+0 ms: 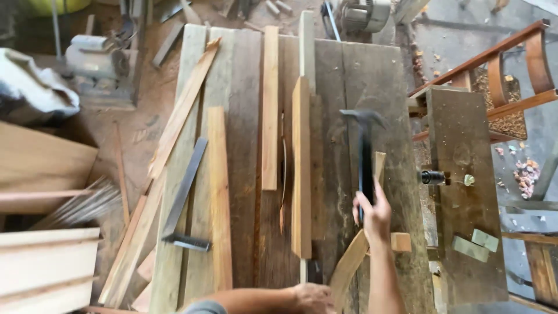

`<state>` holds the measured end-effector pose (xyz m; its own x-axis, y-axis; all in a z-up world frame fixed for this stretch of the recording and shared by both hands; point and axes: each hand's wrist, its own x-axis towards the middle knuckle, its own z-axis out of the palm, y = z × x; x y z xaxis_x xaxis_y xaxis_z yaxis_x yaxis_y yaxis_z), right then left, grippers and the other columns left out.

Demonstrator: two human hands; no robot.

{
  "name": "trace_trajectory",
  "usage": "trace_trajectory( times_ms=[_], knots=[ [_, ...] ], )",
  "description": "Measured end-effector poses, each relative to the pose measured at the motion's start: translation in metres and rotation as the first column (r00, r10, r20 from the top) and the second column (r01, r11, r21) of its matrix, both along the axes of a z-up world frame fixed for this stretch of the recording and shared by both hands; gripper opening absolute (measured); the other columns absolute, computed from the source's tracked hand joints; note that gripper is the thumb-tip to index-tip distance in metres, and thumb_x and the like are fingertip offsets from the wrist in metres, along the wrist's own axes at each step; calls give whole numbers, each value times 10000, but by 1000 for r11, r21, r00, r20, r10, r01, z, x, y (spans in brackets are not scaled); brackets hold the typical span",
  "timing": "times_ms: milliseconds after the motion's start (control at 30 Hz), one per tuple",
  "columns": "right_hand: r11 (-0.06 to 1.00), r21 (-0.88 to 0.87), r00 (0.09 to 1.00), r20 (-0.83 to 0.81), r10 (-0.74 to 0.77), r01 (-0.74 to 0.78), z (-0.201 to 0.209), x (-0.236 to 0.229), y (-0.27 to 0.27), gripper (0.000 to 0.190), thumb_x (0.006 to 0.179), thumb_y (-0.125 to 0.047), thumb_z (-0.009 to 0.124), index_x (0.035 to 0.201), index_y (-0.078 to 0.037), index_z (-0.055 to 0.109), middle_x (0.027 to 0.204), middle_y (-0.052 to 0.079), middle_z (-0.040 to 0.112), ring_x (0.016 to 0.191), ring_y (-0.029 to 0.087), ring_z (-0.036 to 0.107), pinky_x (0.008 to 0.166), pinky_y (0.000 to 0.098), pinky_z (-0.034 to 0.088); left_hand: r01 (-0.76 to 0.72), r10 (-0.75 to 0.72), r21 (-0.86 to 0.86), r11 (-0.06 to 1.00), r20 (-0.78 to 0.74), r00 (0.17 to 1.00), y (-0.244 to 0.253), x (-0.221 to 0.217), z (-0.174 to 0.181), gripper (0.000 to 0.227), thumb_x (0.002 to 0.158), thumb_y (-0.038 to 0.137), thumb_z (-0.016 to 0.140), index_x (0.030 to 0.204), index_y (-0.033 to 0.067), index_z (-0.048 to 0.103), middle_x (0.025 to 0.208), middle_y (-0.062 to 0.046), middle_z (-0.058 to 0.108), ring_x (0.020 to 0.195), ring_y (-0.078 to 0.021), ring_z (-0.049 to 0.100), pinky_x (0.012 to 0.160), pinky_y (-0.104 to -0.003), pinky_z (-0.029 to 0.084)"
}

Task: Measure and mark pieces of wood using a framing square and hammer in a carpentry workshop.

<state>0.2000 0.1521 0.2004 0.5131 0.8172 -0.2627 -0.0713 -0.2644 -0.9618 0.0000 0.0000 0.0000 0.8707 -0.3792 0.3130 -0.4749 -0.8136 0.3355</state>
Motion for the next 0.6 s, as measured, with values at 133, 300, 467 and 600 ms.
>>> trace_trajectory(
  times_ms=[133,300,467,600],
  knots=[
    [985,-41,970,-170,-175,170,-38,-8,-152,696,915,-69,640,1568,-62,400,757,46,597,511,121,533,403,266,436,-193,167,-166,967,-162,973,68,-58,144,371,834,297,628,1184,180,667,1199,-73,675,1157,-250,621,1013,-434,492],
    [937,-84,932,-110,-346,339,-26,-55,-270,745,872,-53,654,1565,-106,386,749,58,591,509,145,554,411,282,455,-792,590,-101,602,-612,527,67,-152,161,303,1089,495,537,1209,234,634,1232,-11,675,1238,-198,620,1104,-348,519],
    [928,177,810,453,-374,329,5,-139,-356,720,905,-8,686,1506,-1,291,963,56,678,762,94,640,647,212,536,-83,152,340,937,-185,971,36,-110,156,804,853,413,579,1600,286,312,1554,-71,421,1447,-280,335,1177,-517,265],
    [987,-2,983,100,-157,158,39,-162,-417,588,872,8,710,1402,47,459,827,56,684,713,126,681,631,244,563,68,71,413,908,-313,947,45,-65,152,795,884,466,670,1554,219,321,1615,-71,384,1510,-314,277,1208,-591,142]
  ],
)
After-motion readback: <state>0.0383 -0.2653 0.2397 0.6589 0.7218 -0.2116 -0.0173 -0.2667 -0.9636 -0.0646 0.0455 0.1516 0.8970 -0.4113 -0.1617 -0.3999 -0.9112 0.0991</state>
